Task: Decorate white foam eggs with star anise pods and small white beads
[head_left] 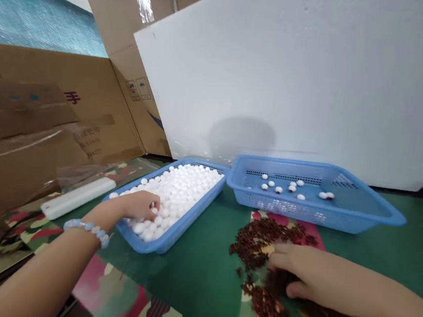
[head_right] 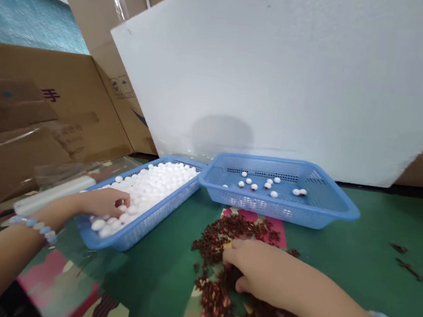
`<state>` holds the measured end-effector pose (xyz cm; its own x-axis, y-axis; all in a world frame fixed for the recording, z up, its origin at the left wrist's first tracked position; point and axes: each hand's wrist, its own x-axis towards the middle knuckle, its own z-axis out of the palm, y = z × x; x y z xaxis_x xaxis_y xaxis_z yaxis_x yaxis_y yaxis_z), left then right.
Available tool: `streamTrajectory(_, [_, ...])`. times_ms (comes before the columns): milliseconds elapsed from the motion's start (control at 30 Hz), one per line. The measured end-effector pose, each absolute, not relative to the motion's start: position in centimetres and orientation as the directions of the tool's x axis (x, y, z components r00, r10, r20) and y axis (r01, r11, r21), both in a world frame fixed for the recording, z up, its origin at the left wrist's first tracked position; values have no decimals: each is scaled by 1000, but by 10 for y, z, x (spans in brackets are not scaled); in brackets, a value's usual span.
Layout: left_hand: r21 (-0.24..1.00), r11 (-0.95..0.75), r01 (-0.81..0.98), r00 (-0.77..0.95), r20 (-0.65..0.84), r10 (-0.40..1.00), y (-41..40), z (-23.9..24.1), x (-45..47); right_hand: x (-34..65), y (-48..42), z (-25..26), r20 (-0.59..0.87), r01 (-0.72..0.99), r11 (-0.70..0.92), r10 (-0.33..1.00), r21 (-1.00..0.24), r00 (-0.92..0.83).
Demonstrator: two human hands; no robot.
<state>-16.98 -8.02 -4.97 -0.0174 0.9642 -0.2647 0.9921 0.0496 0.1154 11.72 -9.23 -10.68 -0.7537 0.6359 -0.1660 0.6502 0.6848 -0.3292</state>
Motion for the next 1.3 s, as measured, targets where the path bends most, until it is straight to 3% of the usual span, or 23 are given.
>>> streamTrajectory(133, [129, -15, 992, 38, -175, 984, -79, -42, -168, 117, -89, -108, -172, 664, 680, 646, -312, -743])
streamTrajectory(267, [232, -59, 971, 53, 32, 998, -78, -32, -164, 112, -87, -104, -164, 684, 670, 669, -287, -725])
streamTrajectory(467, [473, -267, 839, 98, 352, 931, -88, -23, -112, 115, -82, -96, 103, 668, 657, 736, -349, -670])
streamTrajectory(500, [551, -330, 766, 112, 390, 914, -92, -23, -99, 117, -82, -94, 124, 659, 649, 742, -380, -659])
streamTrajectory(533, [736, -394, 551, 97, 412, 906, -96, -24, -85, 119, -83, -91, 139, 647, 642, 746, -412, -651])
streamTrajectory(567, [839, -410, 358, 92, 406, 909, -101, -24, -73, 121, -85, -88, 150, 634, 634, 750, -442, -644])
streamTrajectory(633, [926, -370, 77, 104, 362, 926, -108, -26, -53, 126, -89, -80, 181, 603, 628, 751, -492, -635])
streamTrajectory(833, [967, -178, -180, 76, 194, 978, -109, -36, -19, 138, -104, -52, 361, 474, 716, 680, -511, -638])
streamTrajectory(1100, [946, -131, -296, 60, 156, 986, -107, -47, 0, 154, -112, -38, 552, 462, 761, 649, -455, -524])
streamTrajectory(1300, [914, -125, -385, 98, 175, 980, -114, -48, 3, 157, -120, -34, 513, 425, 712, 699, -558, -498])
